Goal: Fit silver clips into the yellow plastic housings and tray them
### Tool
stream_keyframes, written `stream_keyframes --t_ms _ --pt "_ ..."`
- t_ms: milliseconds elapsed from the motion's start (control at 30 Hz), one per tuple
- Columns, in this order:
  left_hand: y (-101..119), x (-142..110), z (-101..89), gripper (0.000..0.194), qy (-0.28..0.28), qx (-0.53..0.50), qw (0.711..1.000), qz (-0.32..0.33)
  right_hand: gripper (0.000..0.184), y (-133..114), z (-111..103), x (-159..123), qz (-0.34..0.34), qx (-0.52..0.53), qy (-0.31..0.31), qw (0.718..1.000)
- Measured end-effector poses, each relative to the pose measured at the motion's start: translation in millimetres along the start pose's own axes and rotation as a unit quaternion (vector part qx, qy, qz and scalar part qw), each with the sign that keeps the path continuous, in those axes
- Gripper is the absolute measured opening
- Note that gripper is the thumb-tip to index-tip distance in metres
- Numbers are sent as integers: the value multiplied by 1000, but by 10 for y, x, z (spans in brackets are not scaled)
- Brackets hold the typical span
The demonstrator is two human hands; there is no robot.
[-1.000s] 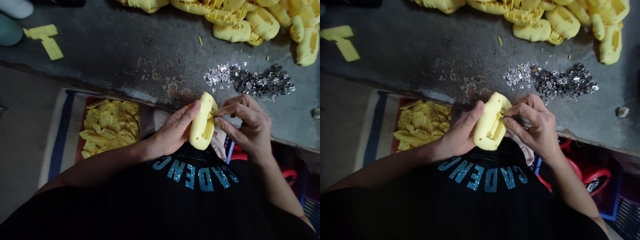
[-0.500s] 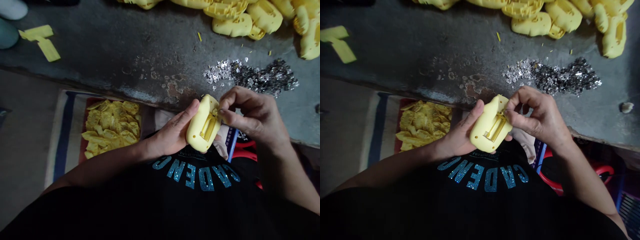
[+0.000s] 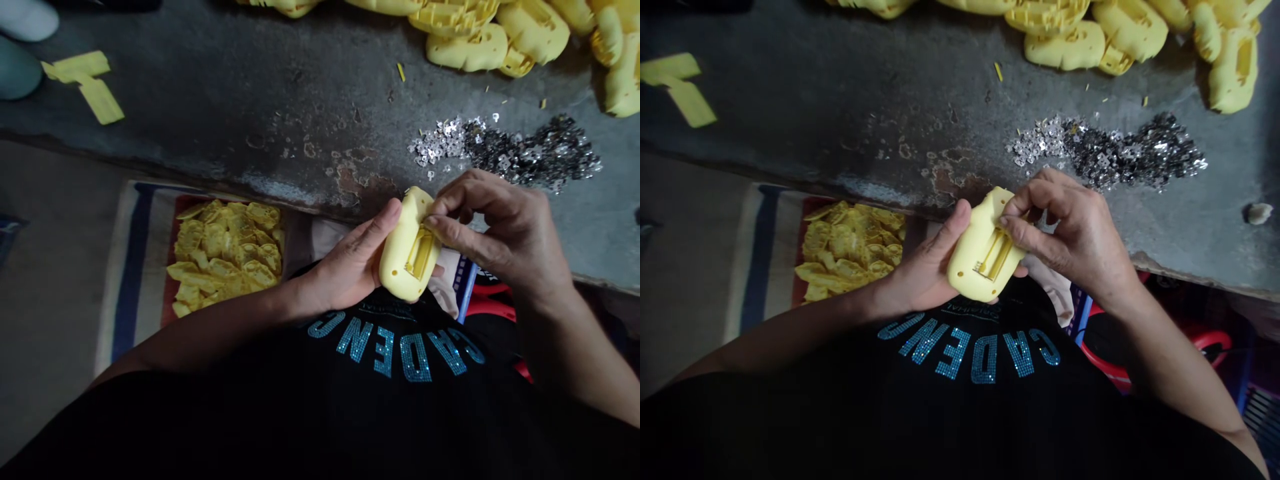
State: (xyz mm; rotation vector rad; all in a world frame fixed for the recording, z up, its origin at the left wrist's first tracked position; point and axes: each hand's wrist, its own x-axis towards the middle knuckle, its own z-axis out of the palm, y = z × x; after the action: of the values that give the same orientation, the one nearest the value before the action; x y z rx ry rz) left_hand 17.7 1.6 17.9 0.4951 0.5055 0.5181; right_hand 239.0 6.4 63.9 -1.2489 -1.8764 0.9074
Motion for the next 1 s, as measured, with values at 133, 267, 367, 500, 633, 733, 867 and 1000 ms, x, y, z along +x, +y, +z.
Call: stream_keyframes --t_ms 133,267,367,500,633,733,867,1000 --pt "3 -6 -40 78 -11 -12 1000 -7 5 12 57 -104 -49 -44 76 995" --pt "0 14 -78 78 -39 -29 999 -12 18 79 125 -249 -104 -119 123 980" --pt "-8 30 -82 81 -51 -29 998 -18 31 145 177 -339 -156 -200 143 957" --pt "-19 32 -64 85 -56 -20 998 -15 41 220 200 -407 -209 -274 159 925" --pt "-23 29 -51 80 -47 -14 999 -13 44 287 166 -451 -241 -321 152 903" --pt "-30 31 -57 81 -40 -12 999 -19 46 323 144 -478 -236 -321 155 904" --pt "-52 39 -71 81 -34 -7 999 -18 39 338 138 -488 -206 -298 135 922" --pt "-56 33 -76 75 6 -9 1000 0 34 335 145 -455 -196 -256 144 936"
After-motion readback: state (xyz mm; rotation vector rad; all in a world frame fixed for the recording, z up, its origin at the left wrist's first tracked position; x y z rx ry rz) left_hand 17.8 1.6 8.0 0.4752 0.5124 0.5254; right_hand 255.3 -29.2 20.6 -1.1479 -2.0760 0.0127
